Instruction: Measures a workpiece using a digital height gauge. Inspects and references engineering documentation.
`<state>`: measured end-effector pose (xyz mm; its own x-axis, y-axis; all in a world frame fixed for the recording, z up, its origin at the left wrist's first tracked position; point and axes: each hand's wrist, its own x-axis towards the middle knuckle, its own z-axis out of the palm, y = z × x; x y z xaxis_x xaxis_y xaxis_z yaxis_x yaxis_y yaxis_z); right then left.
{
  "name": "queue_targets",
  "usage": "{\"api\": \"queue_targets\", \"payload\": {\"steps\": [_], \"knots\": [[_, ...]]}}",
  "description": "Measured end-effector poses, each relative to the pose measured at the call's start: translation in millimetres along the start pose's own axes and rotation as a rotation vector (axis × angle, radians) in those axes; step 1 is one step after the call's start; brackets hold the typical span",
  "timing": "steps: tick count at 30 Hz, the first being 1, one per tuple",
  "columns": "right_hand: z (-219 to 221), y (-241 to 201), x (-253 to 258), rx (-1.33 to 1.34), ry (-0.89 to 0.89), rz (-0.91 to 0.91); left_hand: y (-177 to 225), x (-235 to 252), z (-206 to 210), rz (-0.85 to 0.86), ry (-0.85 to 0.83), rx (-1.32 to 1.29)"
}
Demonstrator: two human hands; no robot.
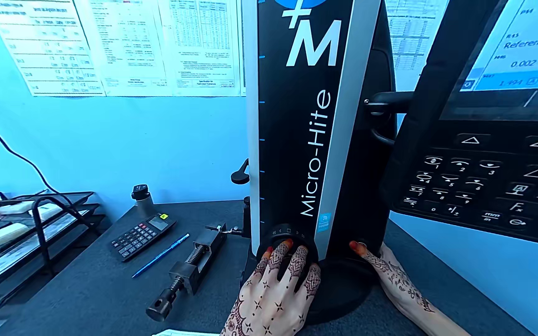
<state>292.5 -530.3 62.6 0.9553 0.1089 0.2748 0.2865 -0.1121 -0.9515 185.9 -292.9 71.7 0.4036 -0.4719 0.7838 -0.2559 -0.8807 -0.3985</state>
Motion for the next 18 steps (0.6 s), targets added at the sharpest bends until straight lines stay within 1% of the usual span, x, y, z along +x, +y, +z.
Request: {"api": "queue_targets", "payload": {"steps": [4, 8, 11, 14, 16, 18], "knots": [[2, 14, -2, 0.016, 0.012, -0.059, 0, 0, -1, 0.005, -0.019, 0.026], [-4, 12, 4, 0.018, -0.020, -0.023, 1, 1, -2, -0.001, -0.022, 0.015], [-6, 18, 7, 0.005, -0.027, -0.038, 0, 1, -3, 0.007, -0.024, 0.027], [5, 6, -5, 0.028, 0.025, -0.041, 0, 0, -3, 0.013, -0.031, 0.024], [17, -19, -17, 0.062, 0.074, -0.004, 0, 1, -3, 0.005, -0.033, 0.011], [13, -19, -14, 0.029, 0.052, 0.016, 0, 1, -3, -0.001, -0.026, 0.010]]}}
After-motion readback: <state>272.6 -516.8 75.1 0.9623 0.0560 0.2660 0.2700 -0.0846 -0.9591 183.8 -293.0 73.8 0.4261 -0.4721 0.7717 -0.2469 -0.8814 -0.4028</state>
